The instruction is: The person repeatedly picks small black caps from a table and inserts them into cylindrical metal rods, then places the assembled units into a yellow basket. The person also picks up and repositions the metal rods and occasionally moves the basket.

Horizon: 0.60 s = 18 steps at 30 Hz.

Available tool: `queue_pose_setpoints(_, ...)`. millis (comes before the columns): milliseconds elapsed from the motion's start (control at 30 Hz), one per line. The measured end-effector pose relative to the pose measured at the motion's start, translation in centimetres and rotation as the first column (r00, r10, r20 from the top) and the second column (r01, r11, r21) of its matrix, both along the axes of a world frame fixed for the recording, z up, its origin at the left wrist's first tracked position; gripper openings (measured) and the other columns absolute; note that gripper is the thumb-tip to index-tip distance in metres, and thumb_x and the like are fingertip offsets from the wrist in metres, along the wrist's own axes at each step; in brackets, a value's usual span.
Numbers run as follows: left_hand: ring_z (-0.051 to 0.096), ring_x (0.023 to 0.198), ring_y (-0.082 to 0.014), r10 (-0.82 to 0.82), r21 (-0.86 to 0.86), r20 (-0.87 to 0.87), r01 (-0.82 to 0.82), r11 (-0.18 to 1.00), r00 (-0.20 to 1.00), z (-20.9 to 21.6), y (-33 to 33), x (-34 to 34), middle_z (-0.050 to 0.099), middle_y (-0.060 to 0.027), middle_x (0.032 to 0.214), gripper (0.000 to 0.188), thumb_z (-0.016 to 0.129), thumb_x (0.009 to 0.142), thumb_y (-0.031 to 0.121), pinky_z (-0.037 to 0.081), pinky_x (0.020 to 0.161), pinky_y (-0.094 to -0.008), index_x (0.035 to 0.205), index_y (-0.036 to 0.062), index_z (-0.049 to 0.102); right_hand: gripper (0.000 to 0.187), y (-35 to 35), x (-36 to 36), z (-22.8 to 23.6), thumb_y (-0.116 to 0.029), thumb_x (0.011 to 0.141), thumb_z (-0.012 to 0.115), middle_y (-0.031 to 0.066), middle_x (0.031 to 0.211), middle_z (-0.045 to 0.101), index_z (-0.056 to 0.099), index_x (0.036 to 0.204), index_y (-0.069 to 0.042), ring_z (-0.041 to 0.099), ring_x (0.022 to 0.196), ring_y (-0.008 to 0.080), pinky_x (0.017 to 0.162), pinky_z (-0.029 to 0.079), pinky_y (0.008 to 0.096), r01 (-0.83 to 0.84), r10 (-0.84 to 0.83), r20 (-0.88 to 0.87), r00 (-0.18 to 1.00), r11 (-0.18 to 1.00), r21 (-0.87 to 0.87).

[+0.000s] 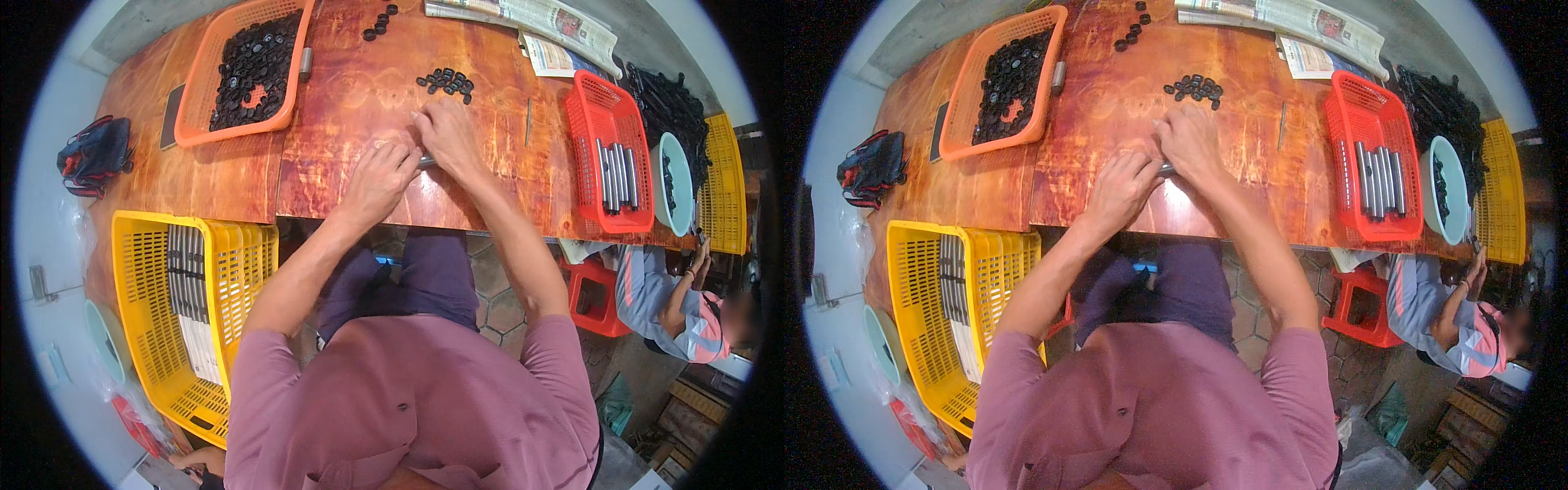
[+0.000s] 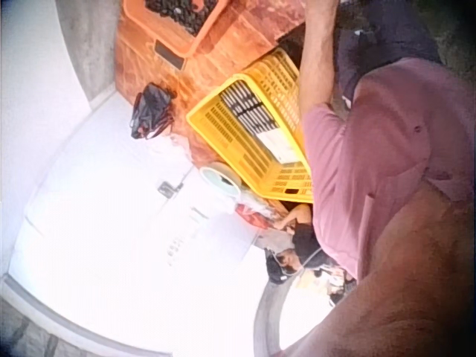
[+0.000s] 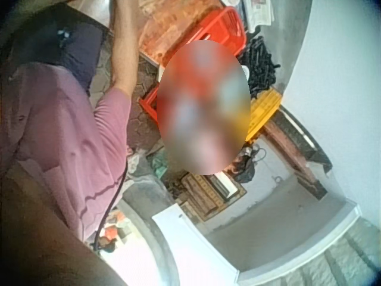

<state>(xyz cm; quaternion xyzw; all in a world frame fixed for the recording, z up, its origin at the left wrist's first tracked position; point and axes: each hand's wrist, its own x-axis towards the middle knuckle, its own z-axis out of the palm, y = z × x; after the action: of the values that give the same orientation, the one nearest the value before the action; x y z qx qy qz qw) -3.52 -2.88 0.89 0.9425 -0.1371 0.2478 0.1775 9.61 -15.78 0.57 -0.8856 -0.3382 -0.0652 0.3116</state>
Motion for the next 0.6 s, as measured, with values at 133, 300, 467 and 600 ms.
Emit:
queue_pose_setpoints(133,0.061,0.092,-0.0316,-0.002,-0.106,-0.024,-0.001,0.994,1.0,-0.1,0.3,0.1,0.061,-0.0119,0.096,0.035,0.078,0.083,0.018,0.051,0.082,-0.042,0.113,0.0031,0.067,0.026,0.2,0.2,-0.9,-0.025,0.095,0.062,0.0218,0.097,0.062,0.067,0.092,0.0,0.057,0.097,0.0403,0.087,0.045,0.0516,0.091,-0.09,0.046,0.995,0.995,-0.04)
queue_pose_setpoints(300,0.061,0.094,-0.0332,0.012,-0.193,-0.079,-0.027,0.981,0.997,0.2,0.4,-0.1,0.062,-0.0133,0.098,0.034,0.078,0.083,0.017,0.052,0.083,-0.043,0.112,0.0017,0.068,0.023,0.5,-0.3,-0.6,-0.022,0.096,0.059,0.021,0.099,0.06,0.065,0.094,0.0,0.055,0.097,0.0395,0.086,0.042,0.0514,0.113,-0.109,0.055,0.993,0.992,-0.059)
queue_pose_setpoints(467,0.062,0.09,-0.0315,-0.021,-0.182,-0.131,-0.003,0.983,0.991,0.0,0.5,-0.1,0.062,-0.0116,0.095,0.033,0.079,0.082,0.016,0.052,0.08,-0.0416,0.109,0.0008,0.069,0.02,0.3,-0.6,-0.6,-0.021,0.097,0.058,0.0188,0.098,0.058,0.063,0.094,-0.002,0.054,0.096,0.038,0.084,0.04,0.0498,0.104,-0.102,0.032,0.994,0.992,-0.065)
queue_pose_setpoints(600,0.06,0.09,-0.0263,-0.032,-0.126,-0.079,0.022,0.992,0.996,-0.6,0.3,-0.6,0.058,-0.0083,0.09,0.03,0.075,0.083,0.017,0.049,0.08,-0.0394,0.107,0.003,0.066,0.016,-0.1,-1.6,-0.9,-0.019,0.096,0.058,0.0177,0.095,0.056,0.06,0.095,-0.004,0.053,0.094,0.0369,0.081,0.038,0.0485,0.097,-0.093,0.071,0.993,0.994,-0.048)
